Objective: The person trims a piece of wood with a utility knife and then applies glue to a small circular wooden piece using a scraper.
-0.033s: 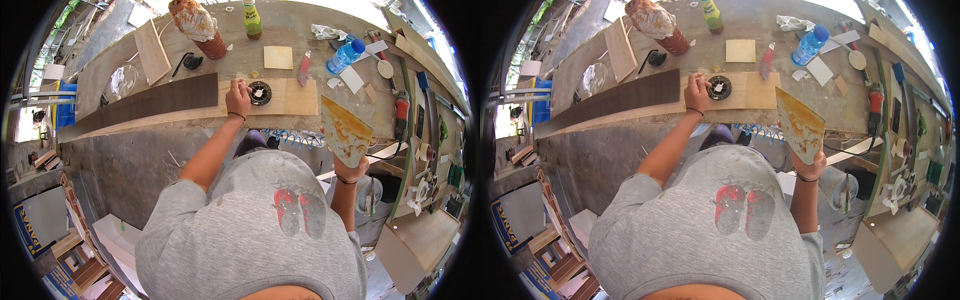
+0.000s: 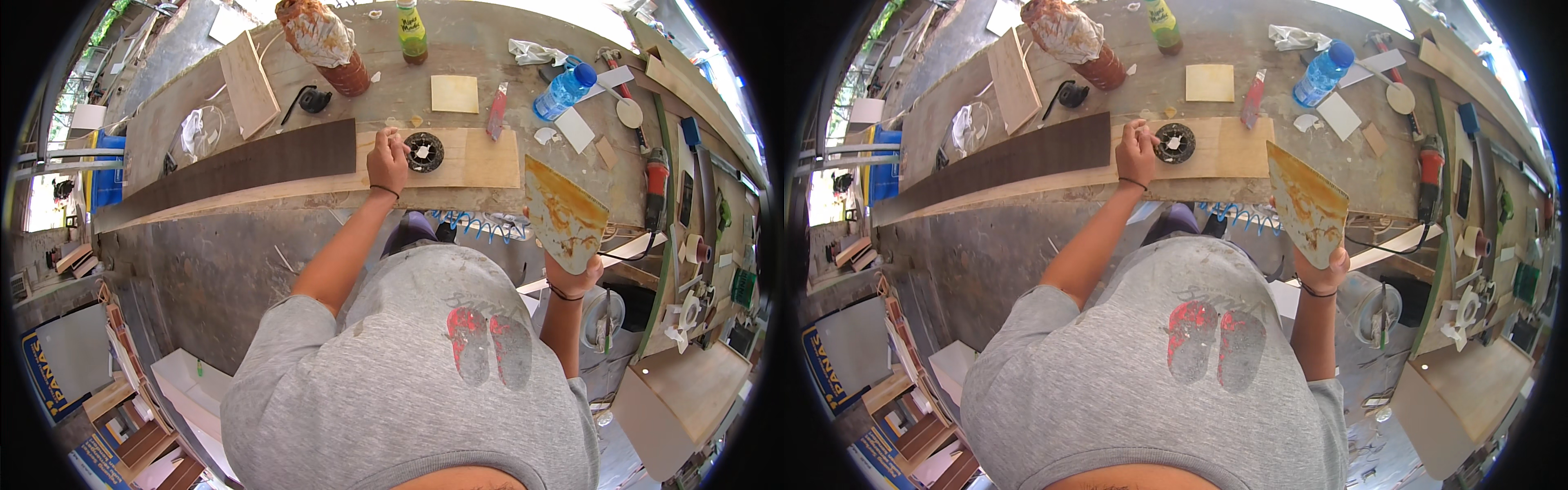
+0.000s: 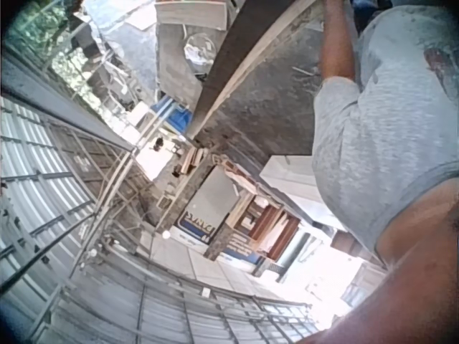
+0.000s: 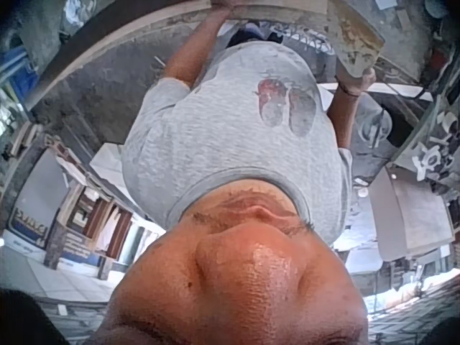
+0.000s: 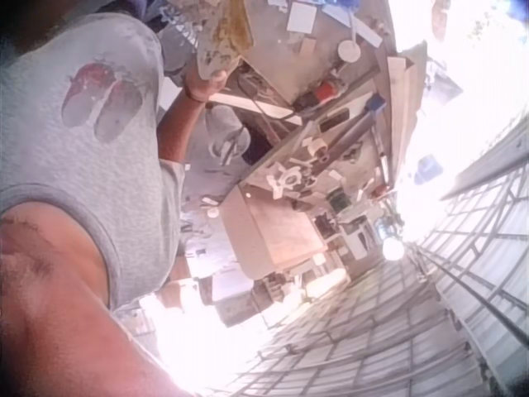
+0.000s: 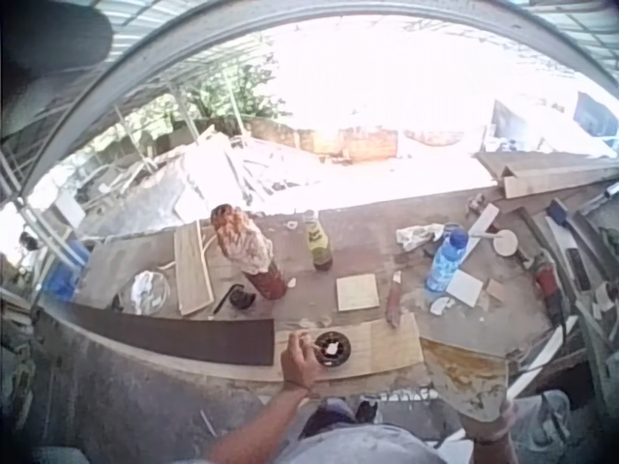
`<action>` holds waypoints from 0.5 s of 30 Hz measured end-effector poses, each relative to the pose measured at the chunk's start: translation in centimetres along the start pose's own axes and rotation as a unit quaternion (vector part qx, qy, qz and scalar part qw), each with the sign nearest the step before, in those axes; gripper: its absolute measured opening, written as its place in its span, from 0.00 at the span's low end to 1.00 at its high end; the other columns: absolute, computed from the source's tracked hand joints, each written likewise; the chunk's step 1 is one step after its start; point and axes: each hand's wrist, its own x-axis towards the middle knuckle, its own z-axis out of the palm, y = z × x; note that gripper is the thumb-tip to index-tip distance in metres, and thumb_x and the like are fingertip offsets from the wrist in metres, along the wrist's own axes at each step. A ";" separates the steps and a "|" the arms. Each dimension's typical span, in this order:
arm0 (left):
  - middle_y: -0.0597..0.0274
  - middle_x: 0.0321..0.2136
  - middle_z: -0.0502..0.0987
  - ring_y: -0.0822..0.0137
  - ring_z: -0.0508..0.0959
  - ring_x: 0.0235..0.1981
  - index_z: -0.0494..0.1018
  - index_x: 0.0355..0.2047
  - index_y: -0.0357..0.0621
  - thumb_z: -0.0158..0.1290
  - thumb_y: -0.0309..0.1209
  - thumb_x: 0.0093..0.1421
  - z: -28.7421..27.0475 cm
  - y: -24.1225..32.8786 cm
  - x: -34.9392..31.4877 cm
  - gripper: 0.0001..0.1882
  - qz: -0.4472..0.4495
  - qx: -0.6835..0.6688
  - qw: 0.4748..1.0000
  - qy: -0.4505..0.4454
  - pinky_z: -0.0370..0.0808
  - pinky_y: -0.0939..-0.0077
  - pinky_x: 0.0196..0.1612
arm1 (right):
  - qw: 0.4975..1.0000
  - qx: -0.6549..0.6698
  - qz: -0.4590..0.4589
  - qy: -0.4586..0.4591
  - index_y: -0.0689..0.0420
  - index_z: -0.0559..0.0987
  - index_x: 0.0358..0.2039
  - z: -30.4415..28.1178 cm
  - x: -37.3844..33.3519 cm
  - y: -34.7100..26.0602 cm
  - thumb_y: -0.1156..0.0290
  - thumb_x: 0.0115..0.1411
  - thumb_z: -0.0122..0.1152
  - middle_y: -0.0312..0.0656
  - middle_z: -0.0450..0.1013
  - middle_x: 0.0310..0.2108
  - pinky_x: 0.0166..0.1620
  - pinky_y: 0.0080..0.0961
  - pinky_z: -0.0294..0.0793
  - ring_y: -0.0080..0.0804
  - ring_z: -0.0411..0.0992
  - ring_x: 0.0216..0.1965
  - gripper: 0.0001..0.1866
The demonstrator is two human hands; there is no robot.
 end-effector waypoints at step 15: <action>0.66 0.34 0.71 0.61 0.69 0.40 0.77 0.27 0.53 0.62 0.34 0.43 -1.7 -0.5 -3.4 0.08 0.203 0.198 0.956 -0.078 0.63 0.64 0.42 | 1.000 0.002 0.016 -0.016 0.53 0.61 0.60 0.1 0.7 0.3 0.48 0.51 0.56 0.46 0.57 0.60 0.59 0.66 0.45 0.50 0.54 0.61 0.39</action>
